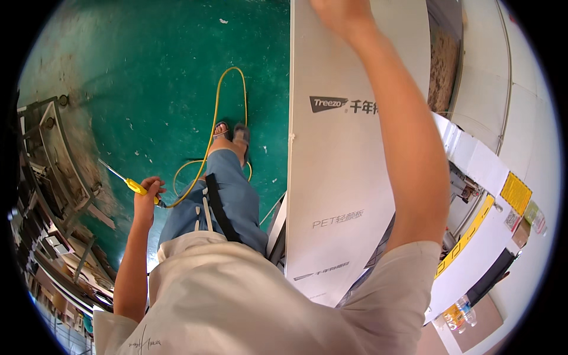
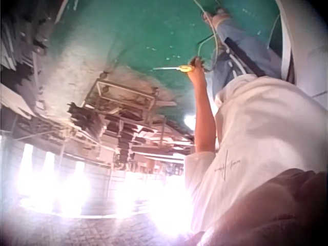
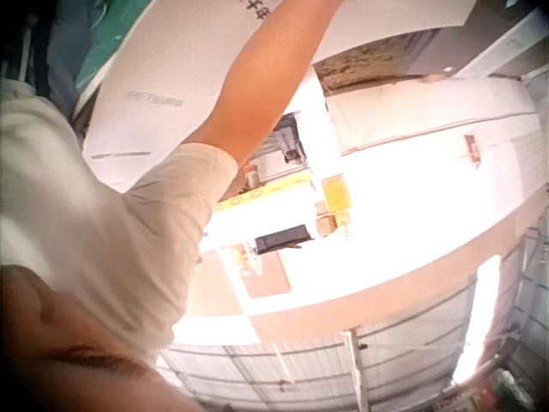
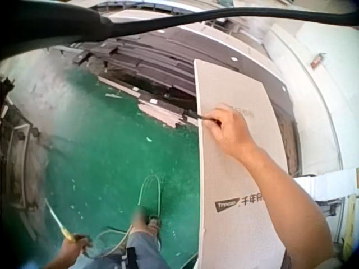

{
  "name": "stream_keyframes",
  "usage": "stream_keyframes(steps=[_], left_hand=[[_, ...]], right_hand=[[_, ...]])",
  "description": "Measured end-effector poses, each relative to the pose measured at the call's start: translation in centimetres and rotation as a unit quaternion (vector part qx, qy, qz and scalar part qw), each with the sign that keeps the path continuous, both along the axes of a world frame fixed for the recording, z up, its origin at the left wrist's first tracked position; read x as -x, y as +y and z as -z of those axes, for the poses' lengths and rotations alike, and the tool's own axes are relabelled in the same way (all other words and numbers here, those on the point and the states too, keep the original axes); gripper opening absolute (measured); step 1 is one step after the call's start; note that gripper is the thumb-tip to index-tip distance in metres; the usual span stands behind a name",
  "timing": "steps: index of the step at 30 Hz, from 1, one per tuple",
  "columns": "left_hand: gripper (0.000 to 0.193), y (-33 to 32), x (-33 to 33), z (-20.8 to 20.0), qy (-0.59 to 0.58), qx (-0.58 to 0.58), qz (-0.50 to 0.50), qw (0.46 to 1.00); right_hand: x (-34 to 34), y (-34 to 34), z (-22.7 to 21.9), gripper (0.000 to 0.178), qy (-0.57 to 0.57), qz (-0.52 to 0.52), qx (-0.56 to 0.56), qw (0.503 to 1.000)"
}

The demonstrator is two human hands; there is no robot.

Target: The person uses a yellow air blower to remove dust from large white panels in a workshop. They repeatedly pick up panels, blow air along the surfaces, and wipe them with a cloth. The person stacks the cleaned panels on a nearby rack.

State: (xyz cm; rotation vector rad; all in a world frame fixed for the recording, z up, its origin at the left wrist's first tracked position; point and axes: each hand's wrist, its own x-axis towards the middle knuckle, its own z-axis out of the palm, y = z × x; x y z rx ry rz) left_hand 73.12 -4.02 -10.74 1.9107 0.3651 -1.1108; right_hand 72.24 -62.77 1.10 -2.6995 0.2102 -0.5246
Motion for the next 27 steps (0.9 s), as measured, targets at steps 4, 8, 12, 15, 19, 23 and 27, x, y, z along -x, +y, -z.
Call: stream_keyframes(steps=[4,8,12,15,19,23,27], left_hand=[[0.027,1.1,0.3,0.6,-0.017,0.008,0.036,0.999],[0.027,2.3,2.0,1.0,-0.029,0.002,0.023,0.999],[0.027,2.9,3.8,1.5,-0.010,-0.001,0.042,0.999],[0.027,3.1,5.5,1.6,-0.006,0.002,0.065,0.998],[0.027,3.4,8.5,1.5,-0.008,0.010,0.089,0.996],[0.026,6.2,12.2,1.3,-0.023,0.020,0.082,0.996],[0.023,9.2,15.7,0.1,-0.027,0.031,0.050,0.998]], right_hand=[[1.3,-0.1,-0.2,0.012,-0.003,-0.030,0.047,0.998],[6.8,6.1,-1.4,0.014,0.084,-0.078,0.007,0.993],[14.3,9.9,-0.5,0.014,0.065,-0.120,0.030,0.990],[19.3,14.5,-1.0,0.017,0.090,-0.136,-0.018,0.986],[25.8,19.5,-1.5,0.013,0.107,-0.167,-0.047,0.979],[33.2,25.1,-2.0,0.019,0.130,-0.215,-0.054,0.966],[39.4,29.4,-1.5,0.027,0.124,-0.245,-0.071,0.959]])
